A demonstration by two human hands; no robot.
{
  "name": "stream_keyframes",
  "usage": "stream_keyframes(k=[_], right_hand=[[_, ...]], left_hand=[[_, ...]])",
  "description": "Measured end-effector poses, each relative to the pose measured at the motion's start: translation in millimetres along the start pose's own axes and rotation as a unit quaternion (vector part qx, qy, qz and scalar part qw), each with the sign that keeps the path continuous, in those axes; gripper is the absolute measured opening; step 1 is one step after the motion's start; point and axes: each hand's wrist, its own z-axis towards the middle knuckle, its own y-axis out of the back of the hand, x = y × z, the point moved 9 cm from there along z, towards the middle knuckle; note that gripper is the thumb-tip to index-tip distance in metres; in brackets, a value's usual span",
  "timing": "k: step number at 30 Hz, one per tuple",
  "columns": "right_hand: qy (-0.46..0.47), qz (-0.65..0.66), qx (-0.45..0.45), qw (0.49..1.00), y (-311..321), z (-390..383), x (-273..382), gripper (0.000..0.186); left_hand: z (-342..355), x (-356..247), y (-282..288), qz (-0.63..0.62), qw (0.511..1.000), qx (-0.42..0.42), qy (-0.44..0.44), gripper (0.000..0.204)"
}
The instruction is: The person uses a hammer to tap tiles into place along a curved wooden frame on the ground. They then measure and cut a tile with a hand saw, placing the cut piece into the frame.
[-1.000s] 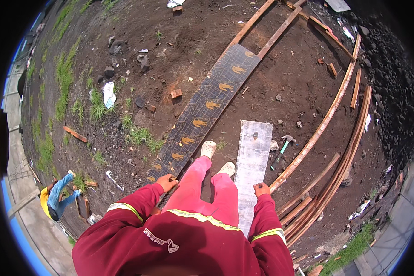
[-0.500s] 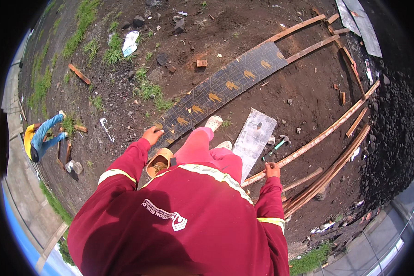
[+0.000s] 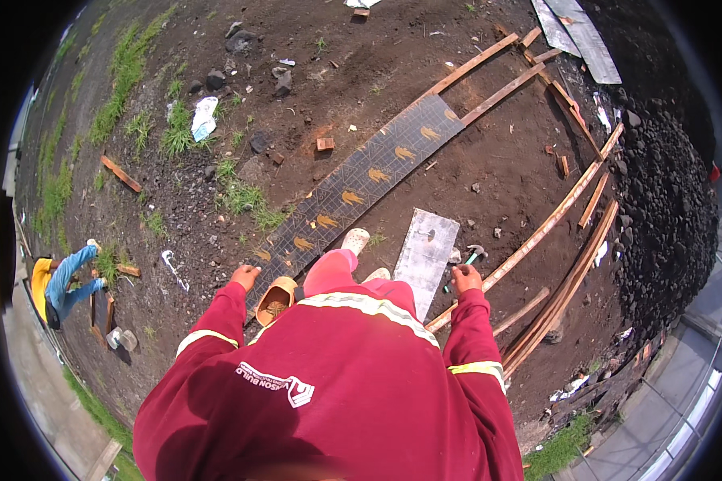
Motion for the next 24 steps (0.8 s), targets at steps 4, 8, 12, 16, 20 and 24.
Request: stream_keyframes(k=[4,8,12,16,20,24], right_hand=[[-0.029,0.052,-0.016,0.998,1.4,-16.0,-15.9,0.020],[-0.072,0.028,-0.036,0.996,-0.4,-37.6,-59.5,0.021],[-0.127,0.078,-0.069,0.986,-9.0,-66.1,-115.3,0.019],[-0.172,0.182,-0.102,0.963,-30.9,-115.2,-161.9,0.015],[-0.236,0.226,-0.147,0.934,-51.4,-174.2,-205.8,0.015],[-0.287,0.284,-0.167,0.899,-90.1,-226.7,-253.8,0.016]], left_hand=[[23.5,-10.7,17.1,-0.005,1.000,-0.022,-0.016,0.046],[65.4,-33.3,24.0,-0.028,0.999,0.009,-0.025,0.048],[90.9,-80.0,30.6,0.045,0.994,0.030,-0.095,0.051],[97.9,-143.5,30.9,0.166,0.974,0.043,-0.149,0.053],[92.6,-224.7,21.4,0.240,0.946,0.045,-0.212,0.053],[70.4,-305.8,-1.9,0.278,0.911,0.055,-0.299,0.051]])
